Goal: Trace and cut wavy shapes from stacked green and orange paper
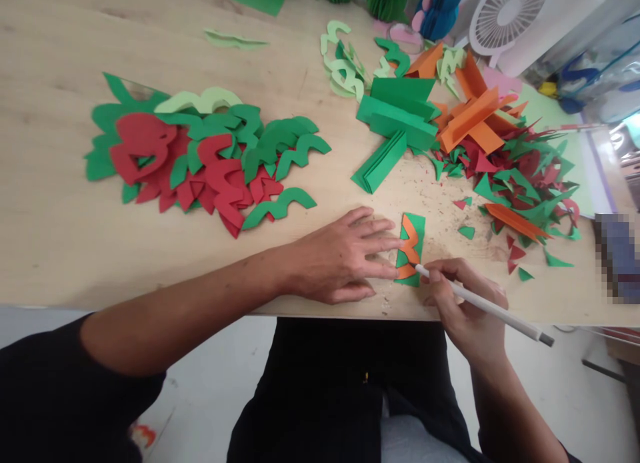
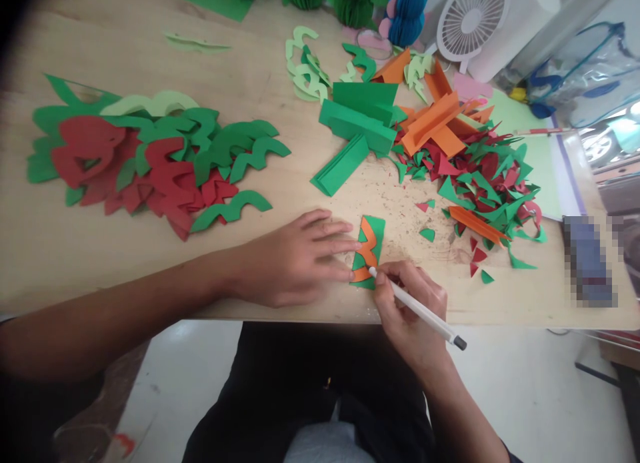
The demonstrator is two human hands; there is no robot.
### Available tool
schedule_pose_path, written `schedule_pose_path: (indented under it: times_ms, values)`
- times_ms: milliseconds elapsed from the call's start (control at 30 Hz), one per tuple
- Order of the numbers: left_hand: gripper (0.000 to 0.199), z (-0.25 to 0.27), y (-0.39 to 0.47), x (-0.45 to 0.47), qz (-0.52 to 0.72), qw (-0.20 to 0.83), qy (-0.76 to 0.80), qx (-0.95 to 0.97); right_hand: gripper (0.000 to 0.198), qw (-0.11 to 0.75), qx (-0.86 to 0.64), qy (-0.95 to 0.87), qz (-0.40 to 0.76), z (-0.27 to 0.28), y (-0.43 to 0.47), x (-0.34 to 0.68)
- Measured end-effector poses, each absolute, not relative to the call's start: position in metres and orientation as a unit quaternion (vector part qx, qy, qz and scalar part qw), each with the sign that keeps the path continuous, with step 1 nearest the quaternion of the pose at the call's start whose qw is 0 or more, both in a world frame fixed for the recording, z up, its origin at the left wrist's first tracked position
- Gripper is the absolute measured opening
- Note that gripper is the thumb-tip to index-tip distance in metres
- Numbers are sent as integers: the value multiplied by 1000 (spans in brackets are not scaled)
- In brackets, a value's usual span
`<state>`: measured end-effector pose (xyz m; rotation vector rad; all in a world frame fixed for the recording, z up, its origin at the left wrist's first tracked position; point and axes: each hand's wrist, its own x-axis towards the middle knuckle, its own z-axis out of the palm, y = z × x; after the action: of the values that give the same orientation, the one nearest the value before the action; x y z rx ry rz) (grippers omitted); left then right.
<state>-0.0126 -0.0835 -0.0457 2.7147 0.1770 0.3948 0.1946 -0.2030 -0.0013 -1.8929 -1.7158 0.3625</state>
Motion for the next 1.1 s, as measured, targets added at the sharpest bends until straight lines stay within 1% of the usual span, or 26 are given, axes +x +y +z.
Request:
schedule_pose_path:
  times_ms: [800, 1100]
  values:
    - [39, -47, -84, -12, 150, 186, 63, 969, 19, 264, -703, -647, 132, 4, -200, 191]
    - [38, -47, -83, -12, 158, 187, 61, 968, 20, 268, -699, -647, 148, 0, -201, 189]
